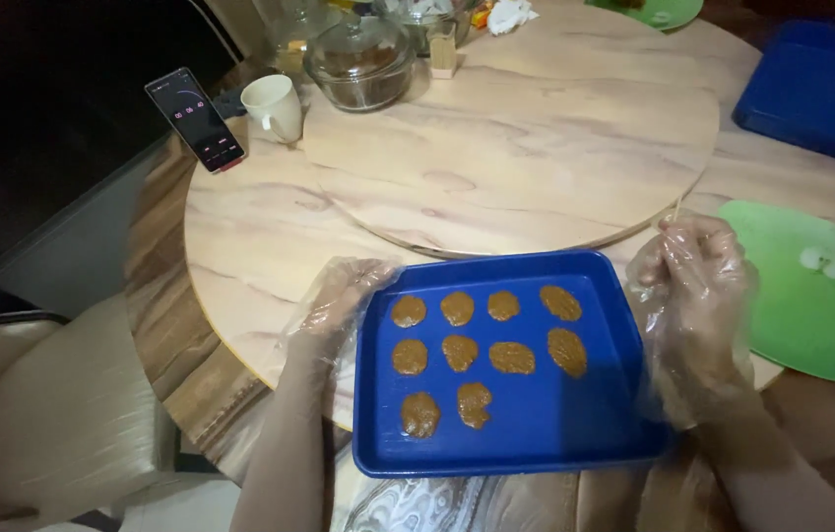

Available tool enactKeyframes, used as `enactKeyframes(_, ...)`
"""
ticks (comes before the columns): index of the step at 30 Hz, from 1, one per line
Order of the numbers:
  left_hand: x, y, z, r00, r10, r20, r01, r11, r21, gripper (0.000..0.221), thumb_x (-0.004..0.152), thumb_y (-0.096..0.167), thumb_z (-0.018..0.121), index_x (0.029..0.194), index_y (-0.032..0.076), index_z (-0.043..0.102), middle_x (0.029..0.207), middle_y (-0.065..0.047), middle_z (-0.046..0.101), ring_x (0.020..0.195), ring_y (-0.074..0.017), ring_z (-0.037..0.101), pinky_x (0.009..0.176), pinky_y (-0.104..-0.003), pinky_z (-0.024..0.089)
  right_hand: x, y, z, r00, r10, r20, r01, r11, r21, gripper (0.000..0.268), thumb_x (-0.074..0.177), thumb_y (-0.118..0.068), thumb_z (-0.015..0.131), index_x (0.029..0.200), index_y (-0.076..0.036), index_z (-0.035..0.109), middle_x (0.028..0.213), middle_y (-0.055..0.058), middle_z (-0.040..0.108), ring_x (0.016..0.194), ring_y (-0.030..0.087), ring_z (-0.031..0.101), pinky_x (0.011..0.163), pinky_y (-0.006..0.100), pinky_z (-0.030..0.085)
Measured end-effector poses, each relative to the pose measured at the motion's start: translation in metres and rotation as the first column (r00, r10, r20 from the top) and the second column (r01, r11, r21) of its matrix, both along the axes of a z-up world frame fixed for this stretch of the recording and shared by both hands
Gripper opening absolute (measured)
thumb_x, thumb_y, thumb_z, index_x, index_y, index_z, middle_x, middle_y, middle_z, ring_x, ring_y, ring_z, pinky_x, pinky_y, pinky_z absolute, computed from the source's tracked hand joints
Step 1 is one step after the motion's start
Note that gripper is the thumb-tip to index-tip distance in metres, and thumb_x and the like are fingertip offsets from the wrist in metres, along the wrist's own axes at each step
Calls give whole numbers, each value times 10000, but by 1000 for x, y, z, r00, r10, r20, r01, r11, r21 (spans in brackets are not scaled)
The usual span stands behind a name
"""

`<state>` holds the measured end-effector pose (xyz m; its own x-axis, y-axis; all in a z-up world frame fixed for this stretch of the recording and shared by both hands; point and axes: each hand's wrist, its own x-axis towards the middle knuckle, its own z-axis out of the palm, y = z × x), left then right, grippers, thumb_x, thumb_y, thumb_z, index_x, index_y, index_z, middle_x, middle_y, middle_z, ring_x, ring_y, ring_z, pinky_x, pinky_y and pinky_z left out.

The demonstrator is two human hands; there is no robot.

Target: Using a small wooden stick to poke the center of small circles of dough arranged on a blue tray.

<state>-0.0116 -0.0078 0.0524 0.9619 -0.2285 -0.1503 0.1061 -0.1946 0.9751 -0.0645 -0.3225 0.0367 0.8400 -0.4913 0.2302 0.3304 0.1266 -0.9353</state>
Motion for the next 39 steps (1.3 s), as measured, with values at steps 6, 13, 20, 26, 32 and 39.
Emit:
enactKeyframes(6, 15, 8, -29, 997, -2, 78, 2, 1000, 9, 307, 925, 337, 666, 780, 76, 739, 771, 10, 713, 721, -83, 630, 626, -263, 538, 24, -44, -61, 953, -83, 290, 114, 990, -89, 89, 1130, -114, 626, 1171, -130, 549, 780, 17, 523, 555, 108, 545, 408, 240, 436)
enactKeyframes(13, -7, -8, -3, 991, 136, 15, -136, 990, 28, 325, 859, 325, 711, 899, 7, 769, 805, -110, 730, 775, -193, 663, 770, -337, 566, 12, 4, -21, 902, 283, -326, -431, 618, -658, 167, 974, -290, 660, 945, -136, 716, 815, 57, 693, 804, 222, 656, 722, 349, 538)
enactKeyframes(20, 9, 4, -45, 981, 187, 49, -173, 963, -207, 226, 840, 214, 765, 854, -12, 762, 647, -68, 604, 605, -99, 556, 559, -195, 415, 19, 14, -46, 820, 110, -562, -568, 28, -823, 250, 960, -457, 616, 1015, -275, 778, 1070, -35, 779, 1120, 184, 722, 1017, 384, 559)
enactKeyframes(26, 5, -5, -36, 972, 197, 126, -159, 952, -261, 204, 868, 168, 759, 902, -33, 760, 702, -95, 608, 663, -136, 519, 610, -273, 477, 21, 10, -51, 823, 65, -564, -566, 19, -824, 257, 960, -443, 609, 968, -242, 769, 1040, 20, 780, 1110, 227, 719, 1025, 410, 553)
enactKeyframes(32, 8, 0, -38, 955, 140, 262, -85, 974, -209, 151, 884, 138, 738, 905, -11, 752, 732, -77, 617, 721, -112, 564, 645, -261, 485, 27, 8, -69, 869, 83, -488, -491, 11, -871, 301, 952, -471, 599, 901, -224, 764, 996, 39, 797, 1071, 264, 734, 989, 420, 573)
enactKeyframes(39, 5, 0, -31, 967, 144, 210, -116, 983, -139, 190, 897, 193, 742, 957, 16, 773, 796, -85, 659, 779, -149, 573, 710, -295, 511, 6, 5, -27, 797, 264, 544, 592, -160, -790, 84, 866, -59, 828, 918, -117, 796, 944, 101, 757, 891, 284, 736, 818, 380, 603)
